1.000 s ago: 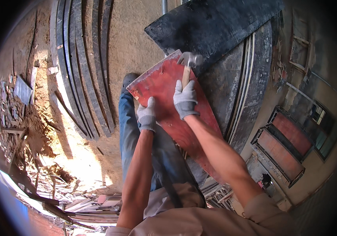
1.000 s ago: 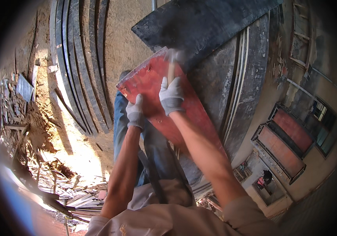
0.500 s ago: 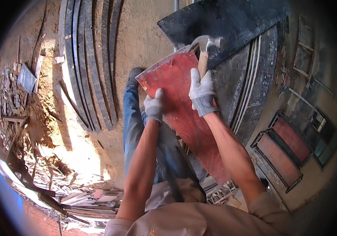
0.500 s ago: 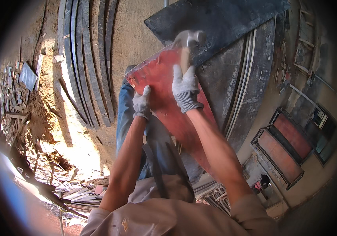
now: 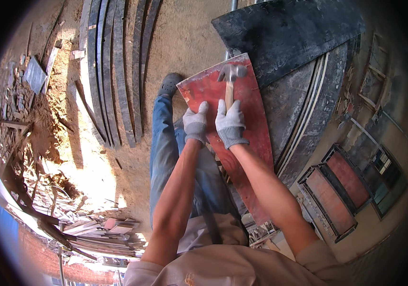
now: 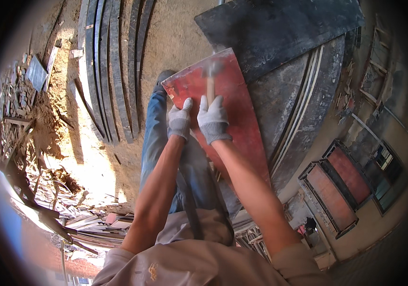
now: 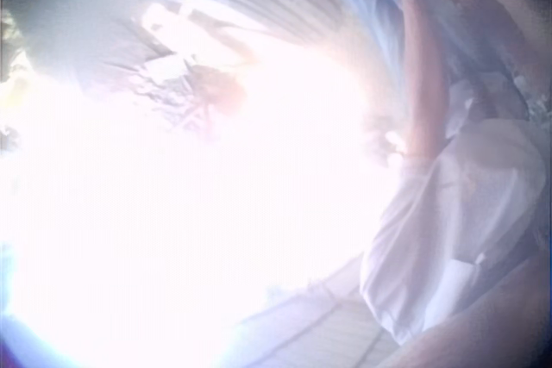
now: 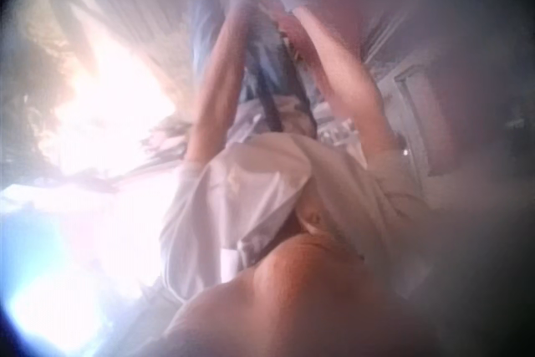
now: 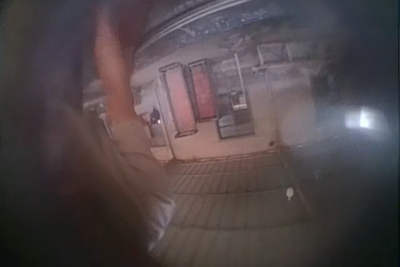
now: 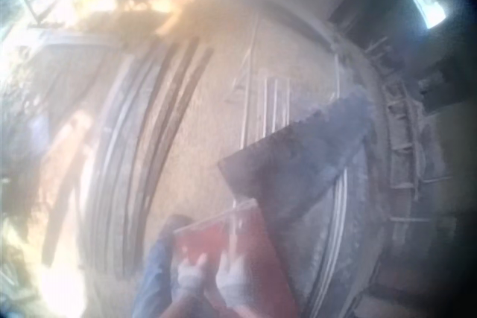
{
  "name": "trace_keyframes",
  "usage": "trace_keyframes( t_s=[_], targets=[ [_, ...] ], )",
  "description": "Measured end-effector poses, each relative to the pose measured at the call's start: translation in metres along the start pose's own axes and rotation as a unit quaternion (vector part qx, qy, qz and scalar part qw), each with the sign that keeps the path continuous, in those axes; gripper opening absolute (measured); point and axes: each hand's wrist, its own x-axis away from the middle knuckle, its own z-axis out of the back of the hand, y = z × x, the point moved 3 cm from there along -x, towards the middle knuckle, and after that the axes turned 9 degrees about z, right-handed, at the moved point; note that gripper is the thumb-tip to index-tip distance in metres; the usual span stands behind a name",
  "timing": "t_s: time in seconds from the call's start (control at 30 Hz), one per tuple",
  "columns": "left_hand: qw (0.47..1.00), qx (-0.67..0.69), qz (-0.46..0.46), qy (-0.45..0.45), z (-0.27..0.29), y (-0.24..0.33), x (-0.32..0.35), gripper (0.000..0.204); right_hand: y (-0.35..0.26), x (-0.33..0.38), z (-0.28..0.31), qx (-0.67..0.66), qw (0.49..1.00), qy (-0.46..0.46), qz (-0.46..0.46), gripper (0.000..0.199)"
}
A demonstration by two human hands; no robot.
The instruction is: The person repeatedly strikes a red rectangular wooden board with a hammer while holding it with gloved hands. The board is flipped and repositioned several times during the process.
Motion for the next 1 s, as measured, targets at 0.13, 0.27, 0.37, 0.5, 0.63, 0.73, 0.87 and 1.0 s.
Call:
trace_keyframes(
  t_s=[0.13, 0.27, 0.37, 0.5, 0.63, 0.73, 0.87, 1.0],
  targets=[
    [0.999, -0.029, 0.008, 0.024, -0.001, -0.001, 0.002, 0.033, 0.023, 0.004, -0.027, 0.024, 0.996, 0.081, 0.040, 0.041],
    [0.996, 0.058, 0.050, -0.040, -0.003, -0.001, 0.004, 0.032, 0.022, -0.007, 0.017, -0.045, 0.996, 0.000, 0.072, 0.045],
    [1.000, -0.001, -0.012, -0.027, 0.001, 0.002, 0.003, 0.031, -0.012, -0.016, 0.071, -0.020, 0.983, -0.088, 0.160, 0.045],
    [0.996, -0.004, -0.022, -0.087, 0.003, -0.003, -0.003, 0.023, -0.077, -0.042, 0.077, 0.153, 0.892, -0.265, 0.332, 0.046],
    [0.990, -0.092, -0.108, -0.024, 0.004, -0.008, -0.005, 0.025, -0.111, -0.047, 0.063, 0.208, 0.830, -0.326, 0.402, 0.039],
    [0.992, -0.023, -0.114, -0.038, 0.000, -0.011, -0.007, 0.027, -0.118, -0.040, 0.063, 0.213, 0.824, -0.317, 0.418, 0.036],
    [0.995, -0.087, -0.047, -0.021, -0.004, -0.011, -0.013, 0.028, -0.118, -0.033, 0.067, 0.243, 0.821, -0.298, 0.423, 0.031],
    [0.991, -0.135, -0.017, -0.003, -0.005, -0.006, -0.009, 0.031, -0.114, -0.039, 0.065, 0.258, 0.785, -0.278, 0.490, 0.026]
  ],
)
